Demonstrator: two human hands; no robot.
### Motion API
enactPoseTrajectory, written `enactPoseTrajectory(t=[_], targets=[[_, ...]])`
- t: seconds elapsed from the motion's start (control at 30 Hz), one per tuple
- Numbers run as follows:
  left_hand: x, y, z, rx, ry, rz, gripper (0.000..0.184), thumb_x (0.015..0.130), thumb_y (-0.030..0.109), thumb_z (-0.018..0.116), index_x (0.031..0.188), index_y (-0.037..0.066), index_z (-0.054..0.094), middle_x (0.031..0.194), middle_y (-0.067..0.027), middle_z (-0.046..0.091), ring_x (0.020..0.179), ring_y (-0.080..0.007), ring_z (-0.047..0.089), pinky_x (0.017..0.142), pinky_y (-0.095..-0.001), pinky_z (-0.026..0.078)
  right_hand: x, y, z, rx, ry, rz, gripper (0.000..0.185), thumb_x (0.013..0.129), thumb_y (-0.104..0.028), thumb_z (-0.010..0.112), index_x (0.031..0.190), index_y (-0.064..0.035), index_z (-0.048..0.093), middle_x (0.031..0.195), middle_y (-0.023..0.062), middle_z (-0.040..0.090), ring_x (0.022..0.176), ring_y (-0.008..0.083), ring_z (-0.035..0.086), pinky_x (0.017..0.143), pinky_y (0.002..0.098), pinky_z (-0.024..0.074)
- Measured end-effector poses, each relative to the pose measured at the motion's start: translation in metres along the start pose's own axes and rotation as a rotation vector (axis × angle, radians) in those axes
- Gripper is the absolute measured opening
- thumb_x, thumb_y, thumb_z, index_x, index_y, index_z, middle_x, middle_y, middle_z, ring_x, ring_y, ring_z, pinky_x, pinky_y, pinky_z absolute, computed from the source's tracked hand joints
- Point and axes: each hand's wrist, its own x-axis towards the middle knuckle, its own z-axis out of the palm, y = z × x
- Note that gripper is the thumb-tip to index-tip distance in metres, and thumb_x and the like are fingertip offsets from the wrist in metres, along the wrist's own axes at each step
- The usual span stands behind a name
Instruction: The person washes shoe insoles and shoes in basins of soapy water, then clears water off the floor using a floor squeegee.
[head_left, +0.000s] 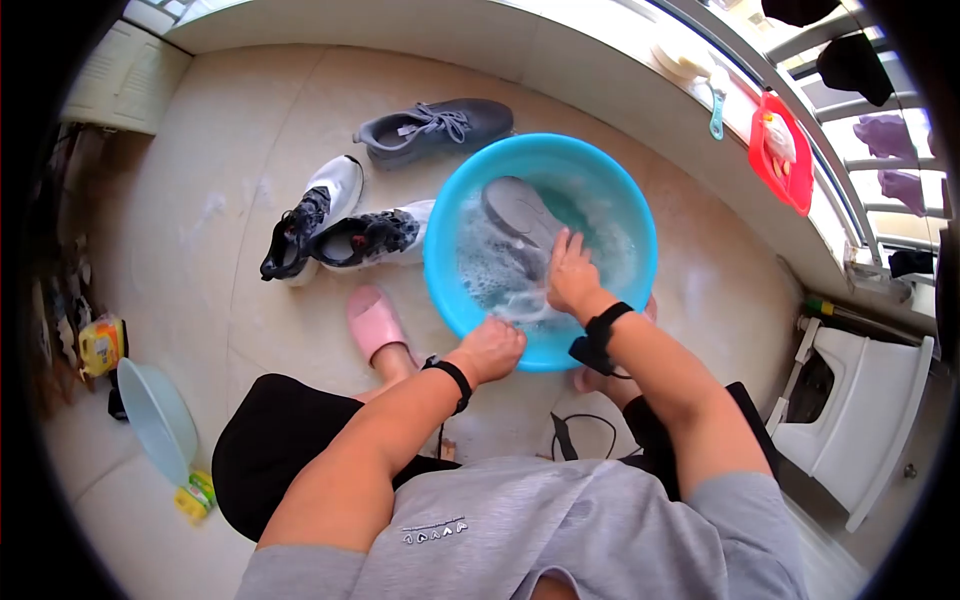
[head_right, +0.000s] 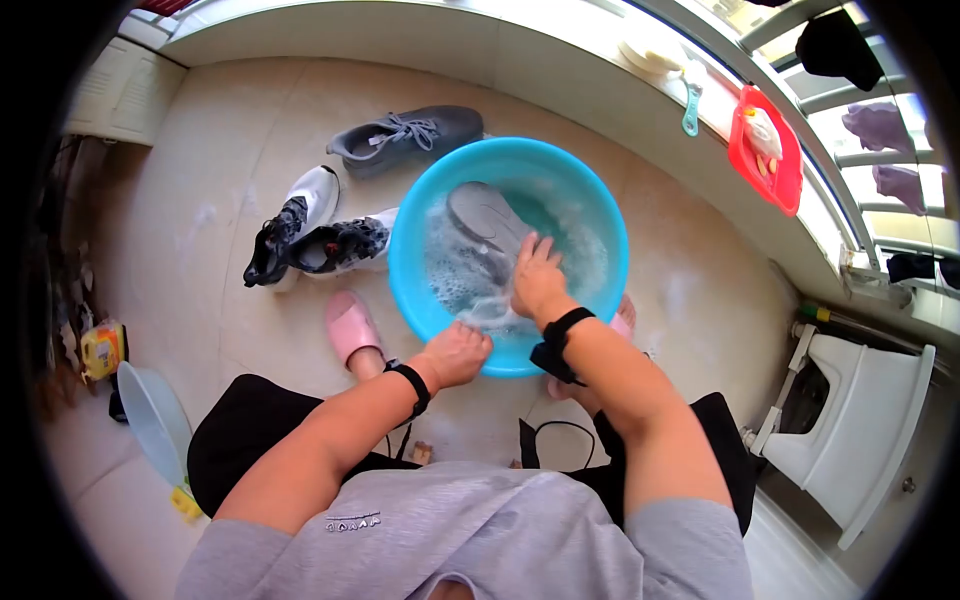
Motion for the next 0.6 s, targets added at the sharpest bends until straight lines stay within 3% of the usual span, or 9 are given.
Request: enactPoseTrajectory(t=[0.07, 0.1, 0.23, 0.27, 0.33, 0.4, 0.47, 0.5, 0.6], targets=[[-0.001, 0.002, 0.002, -0.058, -0.050, -0.013, 0.012, 0.072, 0.013, 0.048, 0.077, 0.004, 0.055, 0.074, -0.0129, 0.058, 0.072, -0.0274, 0.057, 0.067, -0.0374, 0.043, 0.011, 0.027, 0.000, 0.594, -0.338, -0.176, 0.096, 0.067, -0.047, 0.070, 0.133, 0.0068, 0.025, 0.129, 0.0289, 0.038, 0.117, 0.0389, 0.042, 0.095, 0.0405, 0.0391], [0.000, 0.000, -0.002, -0.076, -0.054, 0.001, 0.013, 0.072, 0.013, 0.048, 0.077, 0.004, 0.055, 0.074, -0.0134, 0.058, 0.073, -0.0277, 0.058, 0.067, -0.0380, 0.044, 0.027, 0.036, -0.016, 0.929, -0.334, -0.189, 0.103, 0.061, -0.053, 0.073, 0.132, 0.0075, 0.029, 0.124, 0.0291, 0.045, 0.120, 0.0355, 0.042, 0.099, 0.0376, 0.0354], [-0.001, 0.000, -0.016, -0.119, 0.001, 0.051, 0.015, 0.072, 0.013, 0.048, 0.077, 0.001, 0.056, 0.072, -0.0137, 0.058, 0.070, -0.0280, 0.057, 0.065, -0.0383, 0.044, 0.038, 0.028, -0.025, 1.156, -0.373, -0.069, 0.097, 0.054, -0.050, 0.077, 0.126, 0.0045, 0.041, 0.122, 0.0253, 0.048, 0.115, 0.0354, 0.046, 0.096, 0.0367, 0.0376], [-0.002, 0.000, -0.012, -0.115, 0.000, 0.047, 0.015, 0.072, 0.013, 0.048, 0.077, 0.001, 0.056, 0.072, -0.0137, 0.058, 0.070, -0.0280, 0.057, 0.065, -0.0383, 0.044, 0.039, 0.023, -0.028, 1.158, -0.374, -0.075, 0.097, 0.054, -0.050, 0.077, 0.126, 0.0045, 0.041, 0.122, 0.0253, 0.048, 0.115, 0.0354, 0.046, 0.096, 0.0367, 0.0376], [-0.002, 0.002, -0.003, 0.074, 0.070, 0.037, 0.016, 0.071, 0.013, 0.049, 0.077, 0.001, 0.056, 0.071, -0.0136, 0.058, 0.069, -0.0277, 0.057, 0.064, -0.0374, 0.043, 0.037, 0.018, -0.034, 0.778, -0.258, -0.163, 0.092, 0.052, -0.047, 0.078, 0.123, 0.0014, 0.045, 0.116, 0.0236, 0.051, 0.110, 0.0370, 0.048, 0.095, 0.0380, 0.0390], [-0.001, 0.002, 0.000, 0.083, 0.057, 0.038, 0.016, 0.070, 0.014, 0.048, 0.076, 0.001, 0.056, 0.070, -0.0136, 0.058, 0.068, -0.0275, 0.056, 0.063, -0.0371, 0.043, 0.015, 0.018, -0.067, 0.709, -0.148, -0.137, 0.084, 0.051, -0.042, 0.080, 0.118, -0.0002, 0.049, 0.112, 0.0194, 0.052, 0.105, 0.0352, 0.050, 0.090, 0.0406, 0.0410], [-0.002, 0.002, -0.001, 0.094, 0.044, 0.036, 0.016, 0.070, 0.014, 0.048, 0.076, 0.001, 0.055, 0.070, -0.0135, 0.057, 0.068, -0.0274, 0.056, 0.063, -0.0368, 0.042, -0.001, 0.021, -0.093, 0.465, 0.280, -0.282, 0.074, 0.052, -0.034, 0.082, 0.113, -0.0033, 0.052, 0.112, 0.0154, 0.052, 0.101, 0.0314, 0.051, 0.082, 0.0413, 0.0414], [-0.002, 0.001, -0.002, 0.087, 0.019, 0.042, 0.014, 0.071, 0.014, 0.049, 0.074, 0.002, 0.056, 0.070, -0.0141, 0.059, 0.067, -0.0280, 0.057, 0.061, -0.0373, 0.042, -0.002, 0.022, -0.085, 0.407, 0.379, -0.357, 0.075, 0.053, -0.028, 0.082, 0.117, -0.0077, 0.050, 0.121, 0.0134, 0.048, 0.100, 0.0309, 0.050, 0.079, 0.0418, 0.0408], [0.000, 0.002, -0.007, 0.060, -0.020, 0.054, 0.012, 0.072, 0.014, 0.049, 0.073, 0.005, 0.057, 0.071, -0.0143, 0.061, 0.067, -0.0284, 0.059, 0.060, -0.0379, 0.043, -0.019, 0.024, -0.080, 0.317, 0.232, -0.537, 0.073, 0.057, -0.024, 0.080, 0.121, -0.0097, 0.048, 0.122, 0.0147, 0.047, 0.103, 0.0304, 0.050, 0.081, 0.0400, 0.0398]])
